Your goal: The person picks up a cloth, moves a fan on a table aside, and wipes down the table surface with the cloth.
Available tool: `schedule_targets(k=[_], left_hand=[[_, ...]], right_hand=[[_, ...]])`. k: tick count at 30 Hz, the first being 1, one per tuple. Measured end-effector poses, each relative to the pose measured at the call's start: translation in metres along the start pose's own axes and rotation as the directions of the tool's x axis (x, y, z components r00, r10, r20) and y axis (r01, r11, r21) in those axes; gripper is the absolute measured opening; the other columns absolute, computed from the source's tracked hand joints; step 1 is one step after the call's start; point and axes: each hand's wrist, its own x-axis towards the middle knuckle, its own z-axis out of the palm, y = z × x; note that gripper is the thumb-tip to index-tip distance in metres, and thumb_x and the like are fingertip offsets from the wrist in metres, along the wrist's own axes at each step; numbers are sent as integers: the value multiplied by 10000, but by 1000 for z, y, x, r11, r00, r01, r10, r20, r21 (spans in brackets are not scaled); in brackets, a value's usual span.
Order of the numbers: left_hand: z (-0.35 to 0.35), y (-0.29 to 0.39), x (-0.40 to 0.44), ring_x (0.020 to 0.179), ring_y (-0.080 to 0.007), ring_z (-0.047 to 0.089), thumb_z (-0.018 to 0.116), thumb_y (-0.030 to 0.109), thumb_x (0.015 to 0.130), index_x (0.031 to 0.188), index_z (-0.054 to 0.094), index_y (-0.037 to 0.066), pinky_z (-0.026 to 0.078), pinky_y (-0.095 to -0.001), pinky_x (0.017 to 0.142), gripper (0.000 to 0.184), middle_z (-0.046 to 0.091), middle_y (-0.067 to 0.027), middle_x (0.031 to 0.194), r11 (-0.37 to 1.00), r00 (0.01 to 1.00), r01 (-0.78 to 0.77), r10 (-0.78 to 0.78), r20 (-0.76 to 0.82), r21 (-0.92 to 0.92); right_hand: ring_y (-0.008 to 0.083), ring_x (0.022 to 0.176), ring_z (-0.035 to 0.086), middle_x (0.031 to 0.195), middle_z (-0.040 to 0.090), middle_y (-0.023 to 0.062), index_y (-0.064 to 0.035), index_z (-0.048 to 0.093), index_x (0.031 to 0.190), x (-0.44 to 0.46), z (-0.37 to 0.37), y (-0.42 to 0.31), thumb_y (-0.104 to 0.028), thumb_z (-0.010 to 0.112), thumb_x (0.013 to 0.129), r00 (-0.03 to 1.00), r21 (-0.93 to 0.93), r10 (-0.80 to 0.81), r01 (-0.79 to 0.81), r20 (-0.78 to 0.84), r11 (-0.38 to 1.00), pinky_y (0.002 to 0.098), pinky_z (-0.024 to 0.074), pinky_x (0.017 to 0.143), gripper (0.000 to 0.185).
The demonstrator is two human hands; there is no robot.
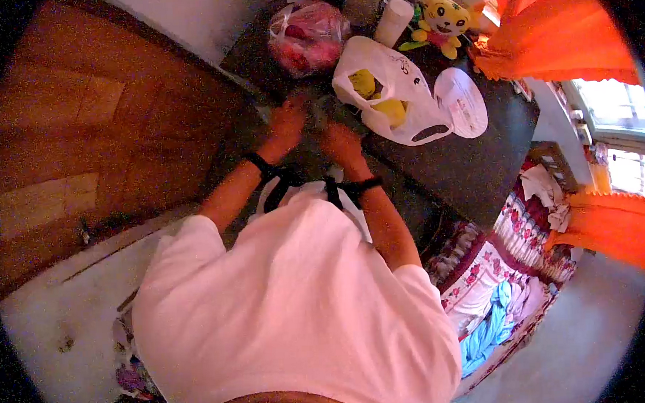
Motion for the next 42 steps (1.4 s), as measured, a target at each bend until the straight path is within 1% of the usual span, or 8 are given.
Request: schedule_targets(k=[3,6,8,16,22,31,40,42], left_hand=[[21,22,10,1166,-348,517,680,67,702,1162,630,8,454,-452,981,466,563,-171,1296,956,964,-259,265,24,-140],[20,26,19,1155,-363,547,642,104,751,1170,632,48,485,-493,928,423,607,-173,1235,878,916,-395,399,-43,-271],[18,18,22,1147,-370,551,627,99,757,1139,642,38,480,-496,932,387,607,-184,1230,854,896,-437,442,-48,-283],[41,-49,41,1153,-374,540,549,24,778,1052,662,1,470,-491,939,297,596,-207,1236,686,706,-700,706,-51,-196],[-1,-151,58,1162,-379,528,613,21,736,1166,612,-15,475,-460,971,431,582,-206,1245,744,730,-642,667,149,-185],[5,-271,76,1177,-375,507,719,43,684,1128,639,-13,452,-436,1000,455,556,-180,1299,827,836,-548,548,-41,-123],[-22,-309,106,1137,-413,527,585,-23,722,1167,624,-9,414,-465,1000,448,622,-235,1142,776,864,-459,504,-13,-432],[-30,-307,121,1139,-425,533,603,20,746,1210,620,27,444,-460,963,464,641,-227,1075,715,962,-114,254,104,-689]], right_hand=[[440,884,661,1046,677,238,-70,509,1340,-14,7,26,-349,667,839,926,8,-153,166,-345,986,533,529,794,595],[449,944,646,1124,655,245,-61,488,1354,-28,14,33,-339,676,831,986,87,72,-60,-149,994,523,529,816,622],[471,984,612,1140,630,273,-57,400,1425,-31,23,30,-203,650,796,955,135,49,-10,-292,991,549,500,823,693],[463,870,635,1011,658,280,-8,286,1480,8,88,-26,-245,664,807,853,52,171,-168,-492,984,538,518,749,807],[435,793,658,900,680,250,-2,392,1412,81,97,-102,-262,678,793,897,134,275,-243,-346,961,538,526,690,730],[436,842,665,946,684,243,-11,532,1259,161,87,-191,-176,622,807,936,109,97,-63,-338,992,527,537,735,489],[428,860,664,974,688,238,-13,667,1042,205,52,-214,-251,604,803,998,-97,3,-9,-60,995,522,533,769,343],[438,861,662,979,688,243,-10,681,1010,219,51,-202,-256,591,809,1000,-91,25,-25,-6,996,520,533,770,330]])
